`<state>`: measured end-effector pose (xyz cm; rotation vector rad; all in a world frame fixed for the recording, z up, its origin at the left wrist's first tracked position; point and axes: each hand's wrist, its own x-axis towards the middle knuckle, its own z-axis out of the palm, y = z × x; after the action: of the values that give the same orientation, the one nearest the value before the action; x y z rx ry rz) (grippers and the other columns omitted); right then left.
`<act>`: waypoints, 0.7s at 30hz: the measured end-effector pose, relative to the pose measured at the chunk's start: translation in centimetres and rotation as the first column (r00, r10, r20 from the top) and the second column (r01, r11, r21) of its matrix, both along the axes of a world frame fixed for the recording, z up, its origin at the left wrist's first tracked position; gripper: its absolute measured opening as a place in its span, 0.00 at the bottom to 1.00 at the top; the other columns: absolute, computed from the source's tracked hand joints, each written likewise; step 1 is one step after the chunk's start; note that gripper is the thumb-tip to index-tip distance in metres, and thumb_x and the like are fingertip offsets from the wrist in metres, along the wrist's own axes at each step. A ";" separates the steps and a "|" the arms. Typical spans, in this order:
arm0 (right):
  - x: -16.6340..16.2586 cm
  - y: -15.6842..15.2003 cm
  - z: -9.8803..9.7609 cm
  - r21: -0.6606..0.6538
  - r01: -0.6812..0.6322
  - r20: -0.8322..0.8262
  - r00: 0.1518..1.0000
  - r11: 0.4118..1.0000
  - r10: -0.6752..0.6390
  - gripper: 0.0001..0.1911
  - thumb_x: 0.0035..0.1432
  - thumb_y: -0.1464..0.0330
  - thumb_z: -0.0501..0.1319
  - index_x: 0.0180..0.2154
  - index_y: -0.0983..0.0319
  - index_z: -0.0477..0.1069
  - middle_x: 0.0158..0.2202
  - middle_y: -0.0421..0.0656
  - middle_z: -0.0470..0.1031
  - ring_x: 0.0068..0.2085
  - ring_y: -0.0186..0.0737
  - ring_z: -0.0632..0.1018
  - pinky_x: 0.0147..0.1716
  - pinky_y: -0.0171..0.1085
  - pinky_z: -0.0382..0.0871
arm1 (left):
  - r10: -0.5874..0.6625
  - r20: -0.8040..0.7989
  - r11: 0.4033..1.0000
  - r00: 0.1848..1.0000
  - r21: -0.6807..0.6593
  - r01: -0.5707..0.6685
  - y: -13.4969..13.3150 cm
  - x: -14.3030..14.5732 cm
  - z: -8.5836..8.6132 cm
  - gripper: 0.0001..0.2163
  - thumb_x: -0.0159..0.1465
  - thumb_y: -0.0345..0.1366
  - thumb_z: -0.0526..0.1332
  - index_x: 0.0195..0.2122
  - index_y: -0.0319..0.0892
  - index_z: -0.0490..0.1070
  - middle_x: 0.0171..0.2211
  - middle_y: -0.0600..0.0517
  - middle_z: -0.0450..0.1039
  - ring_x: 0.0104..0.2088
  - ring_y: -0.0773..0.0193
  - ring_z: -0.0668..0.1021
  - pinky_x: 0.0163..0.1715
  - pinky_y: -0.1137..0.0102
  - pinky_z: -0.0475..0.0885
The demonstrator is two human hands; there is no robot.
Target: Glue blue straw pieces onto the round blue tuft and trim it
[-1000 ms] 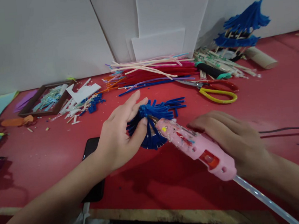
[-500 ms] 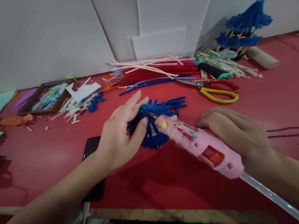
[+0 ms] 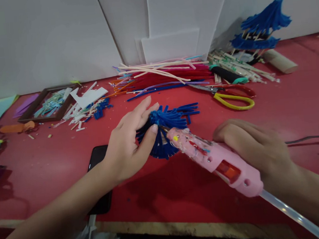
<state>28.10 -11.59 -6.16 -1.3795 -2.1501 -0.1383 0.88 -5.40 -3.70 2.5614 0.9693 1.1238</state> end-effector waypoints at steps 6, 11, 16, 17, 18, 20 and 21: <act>-0.4 -1.5 0.2 -0.063 0.172 0.119 0.979 0.983 -0.163 0.11 0.70 0.62 0.49 0.38 0.52 0.67 0.38 0.42 0.77 0.37 0.44 0.77 0.35 0.45 0.64 | -0.013 0.005 1.000 1.000 0.012 0.013 0.1 0.1 0.1 0.22 0.72 0.30 0.55 0.67 0.39 0.60 0.59 0.39 0.78 0.59 0.51 0.80 0.60 0.56 0.76; -0.7 -1.7 0.8 -0.084 0.108 0.089 0.991 0.991 -0.101 0.11 0.71 0.65 0.47 0.37 0.52 0.64 0.36 0.41 0.77 0.35 0.43 0.77 0.34 0.44 0.63 | -0.018 0.003 1.000 1.000 0.001 0.018 0.1 0.0 0.0 0.22 0.73 0.31 0.55 0.68 0.42 0.58 0.60 0.40 0.78 0.59 0.51 0.80 0.60 0.56 0.76; -1.2 -2.2 1.5 -0.079 0.085 0.085 0.993 0.993 -0.078 0.09 0.73 0.64 0.47 0.38 0.52 0.61 0.34 0.38 0.75 0.33 0.39 0.76 0.35 0.42 0.64 | -0.020 0.002 1.000 1.000 0.007 0.020 0.1 0.0 0.0 0.23 0.73 0.30 0.55 0.68 0.42 0.58 0.60 0.40 0.77 0.59 0.51 0.80 0.60 0.55 0.76; -1.2 -2.3 1.5 -0.087 0.078 0.078 0.994 0.993 -0.071 0.09 0.73 0.64 0.48 0.38 0.52 0.61 0.34 0.38 0.74 0.33 0.39 0.76 0.35 0.42 0.65 | -0.019 0.003 1.000 1.000 0.010 0.019 0.2 0.0 0.0 0.23 0.72 0.30 0.55 0.68 0.42 0.58 0.60 0.40 0.77 0.60 0.51 0.80 0.60 0.55 0.76; -1.1 -2.3 1.5 -0.093 0.080 0.082 0.994 0.992 -0.073 0.08 0.73 0.64 0.48 0.38 0.52 0.61 0.34 0.39 0.74 0.33 0.39 0.76 0.35 0.42 0.65 | -0.018 0.003 1.000 1.000 0.010 0.018 0.2 0.0 0.0 0.23 0.72 0.30 0.55 0.68 0.42 0.58 0.60 0.41 0.78 0.60 0.51 0.80 0.60 0.55 0.76; -1.0 -2.4 1.4 -0.100 0.092 0.103 0.991 0.991 -0.082 0.09 0.73 0.64 0.47 0.37 0.52 0.61 0.34 0.40 0.74 0.34 0.41 0.77 0.33 0.44 0.64 | -0.014 0.003 1.000 1.000 0.011 0.014 0.2 0.1 0.0 0.23 0.72 0.30 0.55 0.68 0.42 0.58 0.59 0.41 0.78 0.59 0.51 0.80 0.60 0.55 0.76; -0.9 -2.4 1.4 -0.103 0.097 0.114 0.990 0.990 -0.085 0.09 0.73 0.64 0.47 0.37 0.52 0.61 0.34 0.41 0.74 0.34 0.42 0.78 0.32 0.44 0.63 | -0.013 0.002 1.000 1.000 0.010 0.013 0.2 0.1 0.1 0.22 0.72 0.30 0.55 0.67 0.41 0.59 0.59 0.41 0.78 0.59 0.52 0.80 0.61 0.55 0.76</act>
<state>27.16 -14.02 -4.76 -1.5662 -2.2132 -0.1376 0.98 -5.19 -3.64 2.5701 0.9479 1.1299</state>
